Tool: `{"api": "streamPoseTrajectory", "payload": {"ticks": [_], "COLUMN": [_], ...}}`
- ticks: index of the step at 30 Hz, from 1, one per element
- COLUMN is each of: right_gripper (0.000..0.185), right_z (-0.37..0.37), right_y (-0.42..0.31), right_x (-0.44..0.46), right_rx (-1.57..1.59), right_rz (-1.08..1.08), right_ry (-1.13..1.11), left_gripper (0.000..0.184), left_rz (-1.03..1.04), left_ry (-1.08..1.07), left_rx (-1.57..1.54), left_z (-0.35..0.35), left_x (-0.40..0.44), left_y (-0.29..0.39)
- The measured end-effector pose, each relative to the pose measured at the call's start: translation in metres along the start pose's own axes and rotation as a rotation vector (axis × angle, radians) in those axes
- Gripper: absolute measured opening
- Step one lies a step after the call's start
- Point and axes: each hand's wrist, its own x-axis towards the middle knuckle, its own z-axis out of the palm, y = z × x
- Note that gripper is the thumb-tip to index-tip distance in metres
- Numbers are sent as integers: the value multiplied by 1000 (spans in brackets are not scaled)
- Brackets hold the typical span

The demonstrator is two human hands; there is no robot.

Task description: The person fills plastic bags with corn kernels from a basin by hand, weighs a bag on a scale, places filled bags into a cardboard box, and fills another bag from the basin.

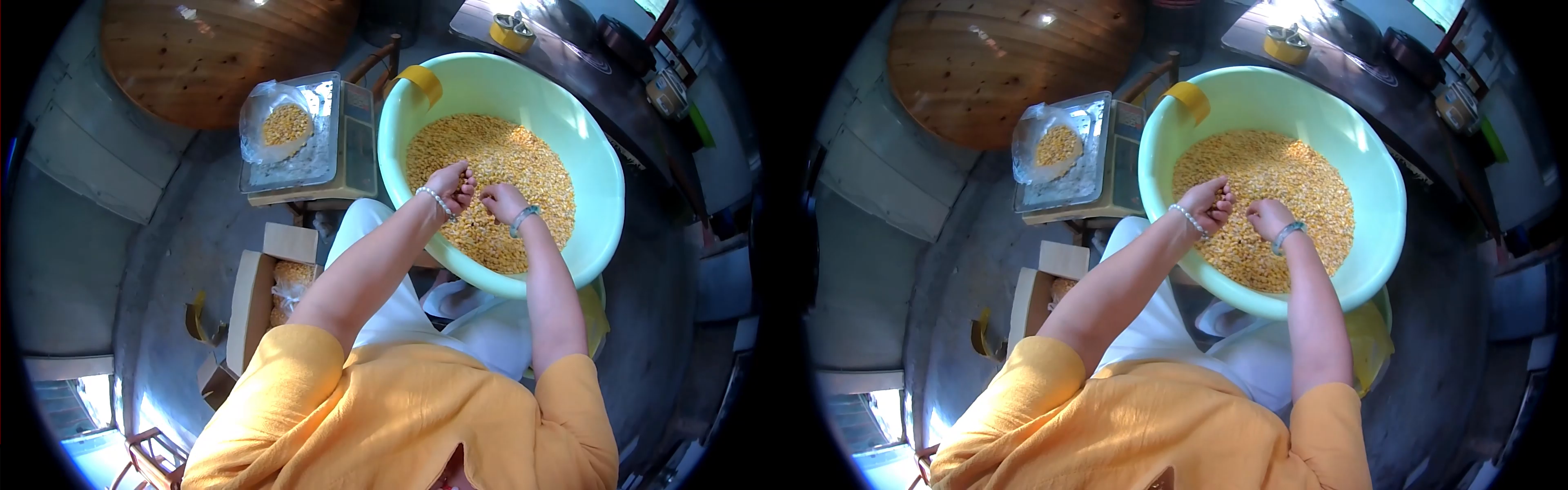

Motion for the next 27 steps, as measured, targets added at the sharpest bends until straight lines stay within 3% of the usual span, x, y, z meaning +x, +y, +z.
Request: {"api": "streamPoseTrajectory", "payload": {"ticks": [7, 11, 14, 18, 21, 24, 27], "right_gripper": [19, 22, 22, 21, 21, 21, 21], "right_z": [1, 0, 2, -1, -1, 18, 21], "right_y": [3, -1, 1, -5, -8, 22, 32], "right_x": [-3, -1, 2, 1, 0, 18, 20], "right_rx": [92, 43, -17, 91, 109, -214, -196], "right_rz": [40, 55, 12, 63, 90, -165, -145], "right_ry": [-33, -60, -61, -96, -113, -95, -83], "left_gripper": [27, 27, 28, 30, 19, 12, 13], "left_rz": [-31, 182, 377, 596, 713, 776, 810], "left_ry": [-190, -229, 10, 177, 309, 617, 749], "left_rx": [-118, -82, -208, -179, -163, -168, -166], "left_z": [-3, -34, -65, -125, -183, -199, -200], "left_x": [-38, -74, -105, -123, -105, -92, -87], "left_y": [16, 67, 120, 190, 240, 271, 279]}}
